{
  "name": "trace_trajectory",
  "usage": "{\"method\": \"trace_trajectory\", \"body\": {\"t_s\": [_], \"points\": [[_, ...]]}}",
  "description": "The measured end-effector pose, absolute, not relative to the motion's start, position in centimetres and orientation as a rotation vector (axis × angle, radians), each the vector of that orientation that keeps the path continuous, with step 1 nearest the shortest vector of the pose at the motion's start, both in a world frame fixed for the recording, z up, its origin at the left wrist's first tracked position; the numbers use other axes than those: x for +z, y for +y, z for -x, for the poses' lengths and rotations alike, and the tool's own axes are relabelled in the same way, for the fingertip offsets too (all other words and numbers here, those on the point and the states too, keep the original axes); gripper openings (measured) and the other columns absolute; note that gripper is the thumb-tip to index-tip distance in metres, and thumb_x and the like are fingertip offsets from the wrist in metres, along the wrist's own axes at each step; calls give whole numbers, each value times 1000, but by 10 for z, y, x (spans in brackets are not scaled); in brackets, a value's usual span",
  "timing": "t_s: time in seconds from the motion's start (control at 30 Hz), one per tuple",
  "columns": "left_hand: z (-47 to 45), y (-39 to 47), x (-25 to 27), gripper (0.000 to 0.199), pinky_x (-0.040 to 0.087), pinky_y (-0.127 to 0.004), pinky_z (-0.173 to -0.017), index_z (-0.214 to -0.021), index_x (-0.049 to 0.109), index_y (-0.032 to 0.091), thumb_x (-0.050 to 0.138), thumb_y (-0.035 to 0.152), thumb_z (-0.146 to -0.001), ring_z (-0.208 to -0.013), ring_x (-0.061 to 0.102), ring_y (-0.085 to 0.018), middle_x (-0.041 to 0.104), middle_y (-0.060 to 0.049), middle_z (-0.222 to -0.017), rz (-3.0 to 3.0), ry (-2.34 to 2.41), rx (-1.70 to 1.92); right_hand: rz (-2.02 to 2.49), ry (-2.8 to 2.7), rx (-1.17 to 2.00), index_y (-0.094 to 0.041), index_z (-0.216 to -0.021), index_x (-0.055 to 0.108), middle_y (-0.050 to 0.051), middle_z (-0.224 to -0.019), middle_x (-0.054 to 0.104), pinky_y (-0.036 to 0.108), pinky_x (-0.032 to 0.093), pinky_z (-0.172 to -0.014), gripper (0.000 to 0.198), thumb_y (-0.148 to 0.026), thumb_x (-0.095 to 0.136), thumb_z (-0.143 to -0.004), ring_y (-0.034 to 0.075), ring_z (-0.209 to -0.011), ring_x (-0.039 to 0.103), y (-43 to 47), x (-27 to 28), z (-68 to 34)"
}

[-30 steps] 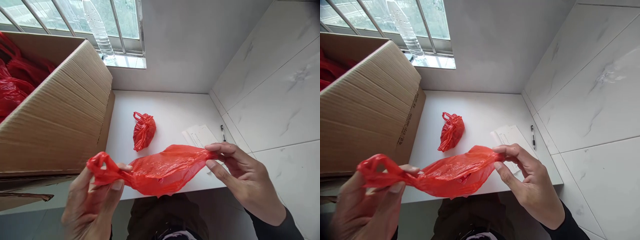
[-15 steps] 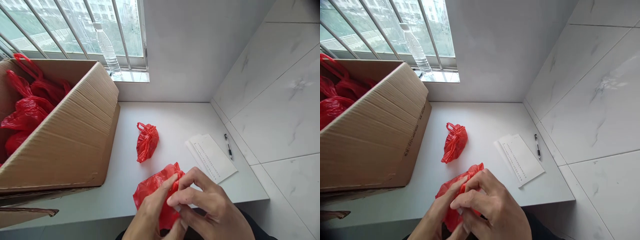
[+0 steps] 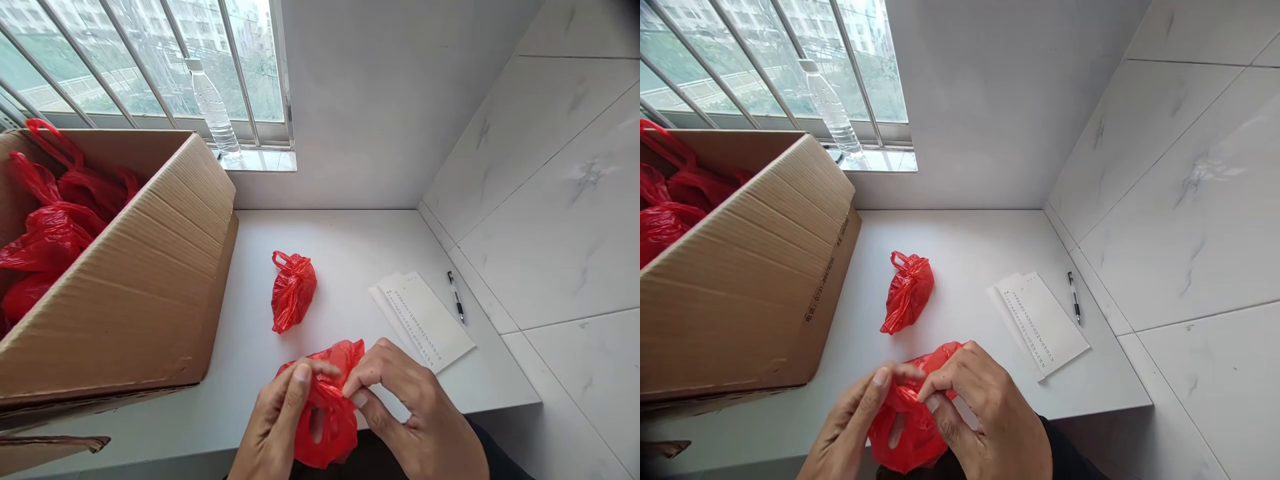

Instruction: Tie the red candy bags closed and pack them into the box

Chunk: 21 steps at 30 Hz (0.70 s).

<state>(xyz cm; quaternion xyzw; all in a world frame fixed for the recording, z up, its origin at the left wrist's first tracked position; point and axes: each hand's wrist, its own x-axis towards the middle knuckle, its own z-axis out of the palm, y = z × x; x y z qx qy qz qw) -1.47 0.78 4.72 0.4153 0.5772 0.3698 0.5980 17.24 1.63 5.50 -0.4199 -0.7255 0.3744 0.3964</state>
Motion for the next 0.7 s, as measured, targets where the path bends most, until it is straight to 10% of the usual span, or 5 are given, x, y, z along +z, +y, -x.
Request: {"method": "trace_trajectory", "body": {"t_s": [0.33, 0.53, 0.7], "points": [[28, 18, 32, 37, 48, -26, -76, -116, 70, 29, 55, 52, -91, -74, 54, -17, 54, 2, -69, -1025, 1135, 780, 1063, -1738, 1070, -29, -112, 62, -2, -97, 66, 30, 48, -86, 25, -18, 62, -90, 15, -90, 61, 15, 50, -162], [29, 22, 25, 36, 47, -26, -74, -108, 70, 25, 47, 51, -96, -75, 54, -17, 59, 0, -76, -897, 1101, 836, 1047, -1770, 1017, -27, -98, 61, -5, -86, 66, 27, 49, -77, 30, -5, 54, -80, 13, -78, 60, 15, 51, -160], [29, 20, 34, 30, 44, -24, -72, -85, 62, 23, 47, 46, -97, -71, 48, -14, 53, 1, -77, -1107, 1043, 781, 1042, -1738, 1082, -26, -114, 62, 2, -102, 65, 33, 49, -87, 23, -27, 60, -91, 19, -98, 60, 25, 39, -162]]}}
